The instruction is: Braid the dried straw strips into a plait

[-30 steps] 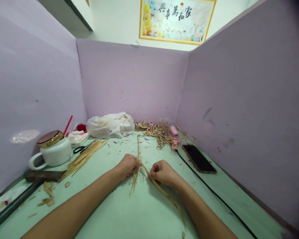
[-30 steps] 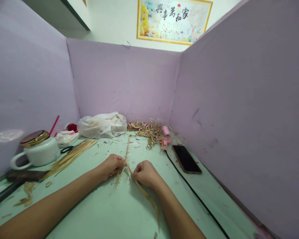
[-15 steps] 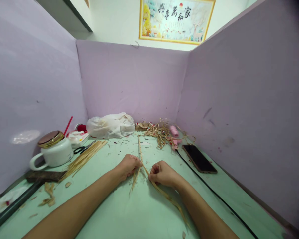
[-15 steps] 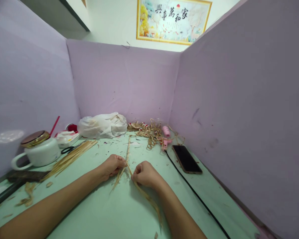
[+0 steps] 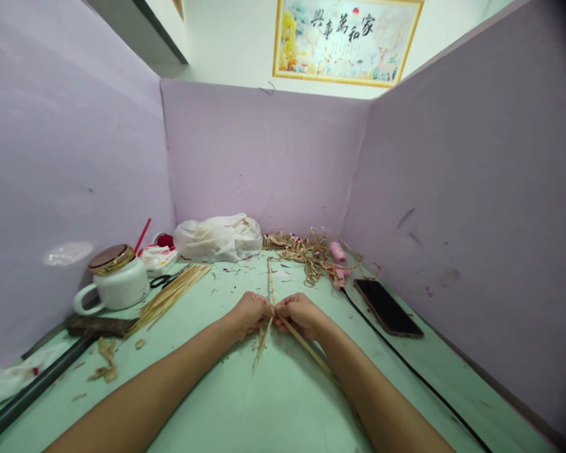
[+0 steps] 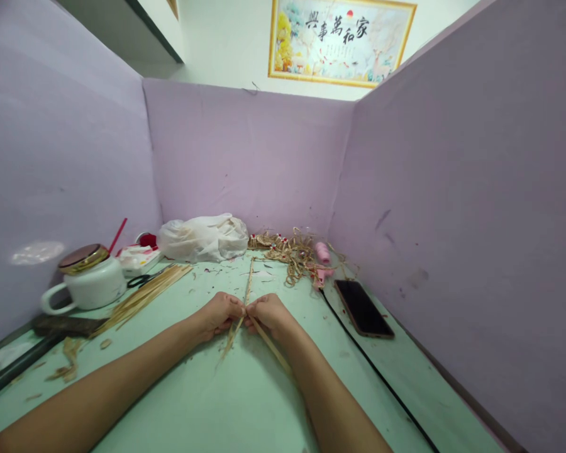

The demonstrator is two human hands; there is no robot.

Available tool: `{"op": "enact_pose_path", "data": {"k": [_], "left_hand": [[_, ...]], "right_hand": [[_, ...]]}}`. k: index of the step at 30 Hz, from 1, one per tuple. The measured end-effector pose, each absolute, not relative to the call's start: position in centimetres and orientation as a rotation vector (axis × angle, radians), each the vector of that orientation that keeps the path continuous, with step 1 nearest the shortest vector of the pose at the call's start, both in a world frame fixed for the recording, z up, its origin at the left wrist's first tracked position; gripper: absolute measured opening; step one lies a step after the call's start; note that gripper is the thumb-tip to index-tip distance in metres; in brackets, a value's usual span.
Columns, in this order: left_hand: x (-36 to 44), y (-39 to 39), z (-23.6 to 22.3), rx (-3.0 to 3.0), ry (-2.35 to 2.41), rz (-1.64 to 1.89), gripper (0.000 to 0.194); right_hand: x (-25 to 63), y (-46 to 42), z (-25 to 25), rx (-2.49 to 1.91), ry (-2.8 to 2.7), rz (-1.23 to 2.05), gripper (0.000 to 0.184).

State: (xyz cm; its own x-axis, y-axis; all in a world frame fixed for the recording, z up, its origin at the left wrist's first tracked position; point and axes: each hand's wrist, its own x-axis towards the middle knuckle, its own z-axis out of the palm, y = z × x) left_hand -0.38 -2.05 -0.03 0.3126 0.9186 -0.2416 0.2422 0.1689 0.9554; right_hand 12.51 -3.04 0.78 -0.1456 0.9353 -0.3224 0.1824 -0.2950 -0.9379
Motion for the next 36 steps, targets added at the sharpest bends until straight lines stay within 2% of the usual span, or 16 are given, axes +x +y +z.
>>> {"op": "enact_pose_path", "data": {"k": [12, 17, 23, 27, 29, 33, 36], "left_hand": [[-0.2, -2.4, 0.6, 1.724, 1.482, 0.634, 0.009], [0.4, -4.0, 0.8, 2.062, 1.654, 0.666, 0.011], [1.4, -6.1, 0.6, 2.322, 1.632, 0.689, 0.009], [0.4, -4.4, 2.1, 2.067, 1.598, 0.776, 0.02], [-0.3, -3.2, 2.7, 1.769, 1.592, 0.845, 0.018], [-0.7, -1.8, 2.4, 1.139, 1.307, 0.544, 0.013], [-0.4, -1.5, 1.5, 1.032, 1.197, 0.489, 0.007]], "right_hand": [[12.4, -2.5, -1.5, -1.549, -1.45, 1.224, 0.01], [12.3, -2.6, -1.8, -1.466, -1.376, 1.266, 0.007], [12.2, -2.8, -1.7, -1.389, -1.247, 1.314, 0.005], [12.5, -3.0, -1.2, -1.346, -1.225, 1.432, 0.008], [12.7, -3.1, -0.8, -1.345, -1.241, 1.478, 0.012], [13.0, -3.2, -0.3, -1.304, -1.291, 1.545, 0.013], [13.2, -3.0, -0.4, -1.27, -1.337, 1.559, 0.009]]}}
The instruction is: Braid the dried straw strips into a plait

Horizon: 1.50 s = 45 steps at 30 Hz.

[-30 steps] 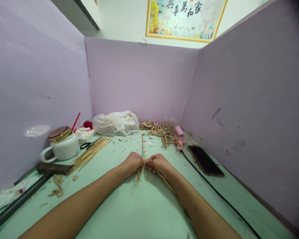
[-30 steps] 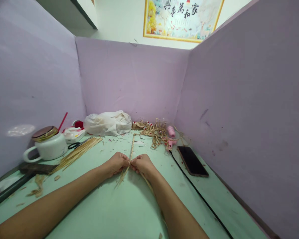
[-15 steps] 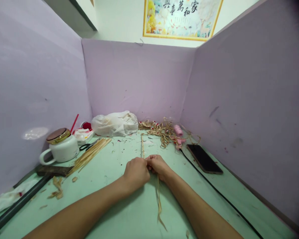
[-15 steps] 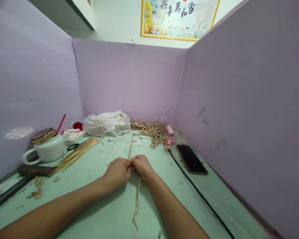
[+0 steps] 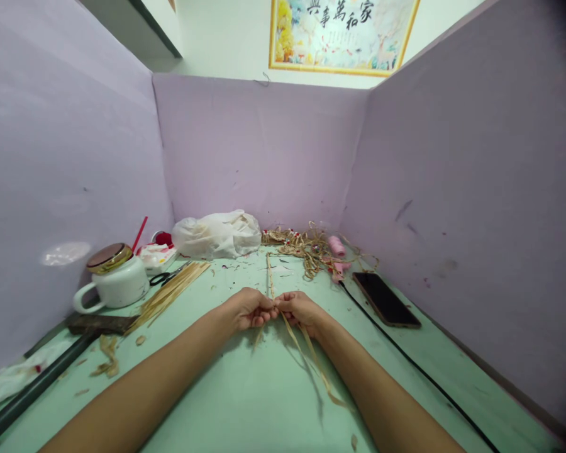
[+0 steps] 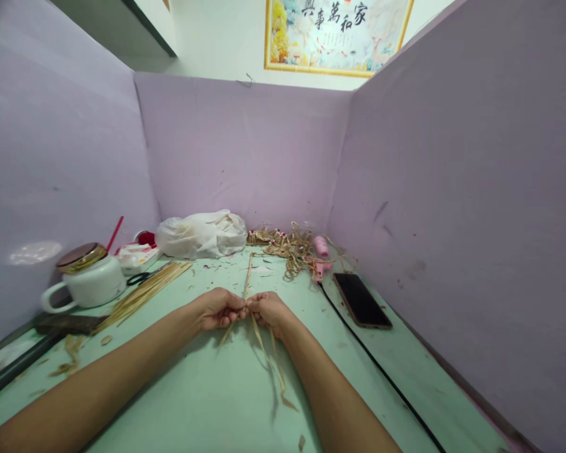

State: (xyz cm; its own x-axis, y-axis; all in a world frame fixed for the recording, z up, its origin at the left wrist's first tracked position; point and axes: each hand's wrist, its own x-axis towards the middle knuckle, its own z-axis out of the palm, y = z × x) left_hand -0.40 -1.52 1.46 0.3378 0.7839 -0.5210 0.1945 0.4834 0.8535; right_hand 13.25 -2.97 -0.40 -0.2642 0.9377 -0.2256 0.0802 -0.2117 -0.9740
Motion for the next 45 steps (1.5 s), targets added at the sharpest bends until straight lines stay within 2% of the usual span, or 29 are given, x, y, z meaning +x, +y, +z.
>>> {"op": "enact_pose_path", "data": {"k": [5, 13, 16, 20, 30, 33, 39, 45], "left_hand": [[-0.2, -1.5, 0.7, 1.177, 1.342, 0.502, 0.008], [0.9, -2.8, 1.4, 1.282, 1.498, 0.638, 0.014], [1.3, -3.1, 1.6, 1.277, 1.534, 0.656, 0.017], [1.2, -3.0, 1.5, 1.209, 1.546, 0.654, 0.018], [0.5, -3.2, 1.2, 1.254, 1.488, 0.663, 0.018], [0.2, -2.8, 1.0, 1.272, 1.455, 0.642, 0.014], [-0.5, -2.0, 0.7, 1.24, 1.325, 0.614, 0.015], [-0.7, -1.7, 0.5, 1.272, 1.261, 0.595, 0.012]], "right_hand": [[13.5, -2.4, -1.1, -1.321, -1.577, 1.298, 0.001], [13.7, -2.6, -0.8, -1.617, -1.75, 0.854, 0.008], [13.7, -3.3, 0.1, -1.73, -1.652, 1.02, 0.01], [13.5, -4.0, 0.5, -1.641, -1.618, 1.166, 0.01], [12.9, -4.7, -0.1, -1.533, -1.958, 0.846, 0.011], [13.5, -4.3, 0.4, -1.468, -1.932, 1.017, 0.014], [14.2, -3.7, 1.7, -1.595, -1.332, 1.169, 0.008], [12.7, -4.0, 0.9, -1.421, -1.328, 1.459, 0.009]]}}
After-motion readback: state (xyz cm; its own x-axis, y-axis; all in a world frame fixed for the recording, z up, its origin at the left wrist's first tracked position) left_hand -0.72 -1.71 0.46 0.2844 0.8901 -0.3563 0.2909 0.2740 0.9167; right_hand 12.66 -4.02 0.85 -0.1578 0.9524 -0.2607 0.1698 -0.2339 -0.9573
